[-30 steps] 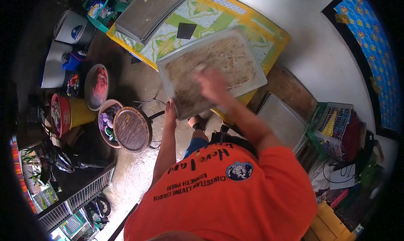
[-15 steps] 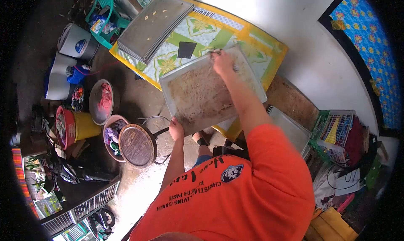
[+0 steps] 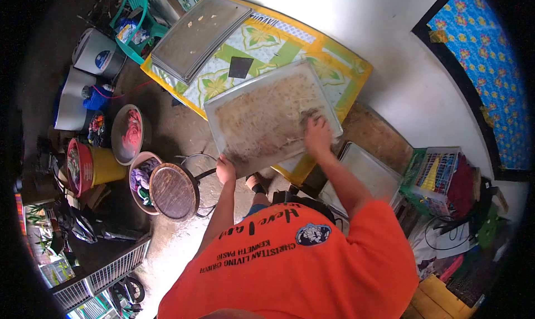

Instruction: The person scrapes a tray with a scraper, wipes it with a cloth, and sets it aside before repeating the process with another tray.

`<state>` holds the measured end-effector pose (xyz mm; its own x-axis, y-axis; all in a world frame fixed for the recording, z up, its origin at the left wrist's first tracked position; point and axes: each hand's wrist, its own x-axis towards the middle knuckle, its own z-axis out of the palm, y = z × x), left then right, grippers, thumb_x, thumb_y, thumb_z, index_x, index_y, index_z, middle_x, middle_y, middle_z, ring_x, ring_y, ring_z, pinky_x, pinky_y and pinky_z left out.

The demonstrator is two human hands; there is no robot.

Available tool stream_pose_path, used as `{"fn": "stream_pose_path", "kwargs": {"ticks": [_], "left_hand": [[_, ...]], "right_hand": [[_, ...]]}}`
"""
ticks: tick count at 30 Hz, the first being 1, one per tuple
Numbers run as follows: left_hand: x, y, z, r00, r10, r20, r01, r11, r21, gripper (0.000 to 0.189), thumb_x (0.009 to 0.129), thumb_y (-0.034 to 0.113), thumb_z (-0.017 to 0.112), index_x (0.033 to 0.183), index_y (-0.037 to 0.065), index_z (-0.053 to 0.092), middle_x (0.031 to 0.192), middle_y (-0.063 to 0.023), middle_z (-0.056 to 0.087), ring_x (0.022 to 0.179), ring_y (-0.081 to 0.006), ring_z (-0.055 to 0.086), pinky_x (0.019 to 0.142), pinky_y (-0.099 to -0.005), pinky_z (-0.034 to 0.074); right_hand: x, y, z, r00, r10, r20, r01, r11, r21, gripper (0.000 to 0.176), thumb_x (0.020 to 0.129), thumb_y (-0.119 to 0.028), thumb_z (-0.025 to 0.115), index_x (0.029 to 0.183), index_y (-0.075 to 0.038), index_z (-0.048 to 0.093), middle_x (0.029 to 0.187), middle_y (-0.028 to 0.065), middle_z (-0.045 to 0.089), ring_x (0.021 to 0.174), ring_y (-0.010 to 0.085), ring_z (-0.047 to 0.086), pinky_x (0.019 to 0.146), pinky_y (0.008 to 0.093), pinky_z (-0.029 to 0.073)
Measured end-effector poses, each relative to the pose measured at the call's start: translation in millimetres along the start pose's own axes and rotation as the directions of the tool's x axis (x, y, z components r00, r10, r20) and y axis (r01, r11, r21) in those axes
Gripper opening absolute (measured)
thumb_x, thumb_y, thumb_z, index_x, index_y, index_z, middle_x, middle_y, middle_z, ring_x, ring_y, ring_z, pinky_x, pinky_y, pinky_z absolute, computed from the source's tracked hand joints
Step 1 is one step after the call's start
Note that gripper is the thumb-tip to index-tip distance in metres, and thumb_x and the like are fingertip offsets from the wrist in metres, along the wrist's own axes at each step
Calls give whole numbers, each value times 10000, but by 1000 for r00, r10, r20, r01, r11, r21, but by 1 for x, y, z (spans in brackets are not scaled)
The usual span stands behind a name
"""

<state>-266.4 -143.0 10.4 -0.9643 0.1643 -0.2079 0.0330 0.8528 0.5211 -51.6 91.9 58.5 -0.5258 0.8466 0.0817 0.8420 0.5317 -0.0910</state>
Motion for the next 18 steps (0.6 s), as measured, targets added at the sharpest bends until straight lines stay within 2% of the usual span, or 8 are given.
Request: {"fn": "stream_pose_path", "kwargs": {"ticks": [4,6,7,8,11,15,17,18], "left_hand": [[5,-5,3,999,5,47,-4,1000,-14,461,938,453,334,994,45,540,896,-269,621,841,-475,584,722,-554,450],[3,-4,-1,996,-30,86,34,998,-45,455,932,463,345,1074,54,486,926,-280,610,853,-497,570,738,-565,439],[3,-2,-5,994,-44,101,50,997,-60,461,928,467,351,1114,59,459,941,-285,605,858,-508,563,746,-570,433],[1,1,-9,988,-64,140,90,978,-188,532,903,486,401,1250,83,381,1137,-263,543,1062,-457,509,860,-541,387],[-27,-7,-19,852,495,-173,-478,868,131,557,864,453,504,1306,142,369,1284,-176,451,1203,-366,420,965,-564,311],[-68,-2,-47,566,778,272,-810,464,360,593,767,361,629,1294,188,417,1332,-69,398,1253,-269,359,1029,-635,170],[-64,-14,-33,493,805,330,-844,350,406,607,723,324,661,1278,196,449,1310,-43,425,1240,-251,383,1035,-654,139],[-59,-14,-31,465,831,307,-836,298,461,551,694,262,661,1220,201,510,1267,-33,472,1214,-243,419,1023,-647,186]], "right_hand": [[-56,-81,-14,921,-306,242,243,936,256,448,796,-295,605,1188,-103,506,1121,235,492,1008,403,523,817,465,450],[-52,-110,-17,758,-488,434,120,757,642,449,821,-316,599,1192,-81,504,1116,224,528,1040,381,525,835,460,448],[-47,-110,-16,798,-475,372,128,737,664,441,830,-313,592,1194,-78,505,1114,223,535,1033,373,532,832,455,448],[-41,-112,-13,835,-457,306,138,713,688,434,839,-310,585,1195,-75,506,1113,222,543,1026,364,539,830,450,449],[-10,-92,-1,941,-287,180,35,610,791,454,842,-348,571,1214,-98,500,1138,229,532,1031,390,547,888,447,434],[15,-30,-18,922,-138,362,-358,58,932,505,844,-287,598,1242,1,482,1182,169,563,1100,252,523,920,370,405],[13,1,4,903,61,426,-430,171,886,469,852,-227,593,1252,-6,487,1176,153,566,1122,263,511,947,352,385],[9,9,0,912,67,405,-410,82,909,471,856,-225,591,1258,-7,481,1195,152,553,1138,265,499,958,350,375]]}}
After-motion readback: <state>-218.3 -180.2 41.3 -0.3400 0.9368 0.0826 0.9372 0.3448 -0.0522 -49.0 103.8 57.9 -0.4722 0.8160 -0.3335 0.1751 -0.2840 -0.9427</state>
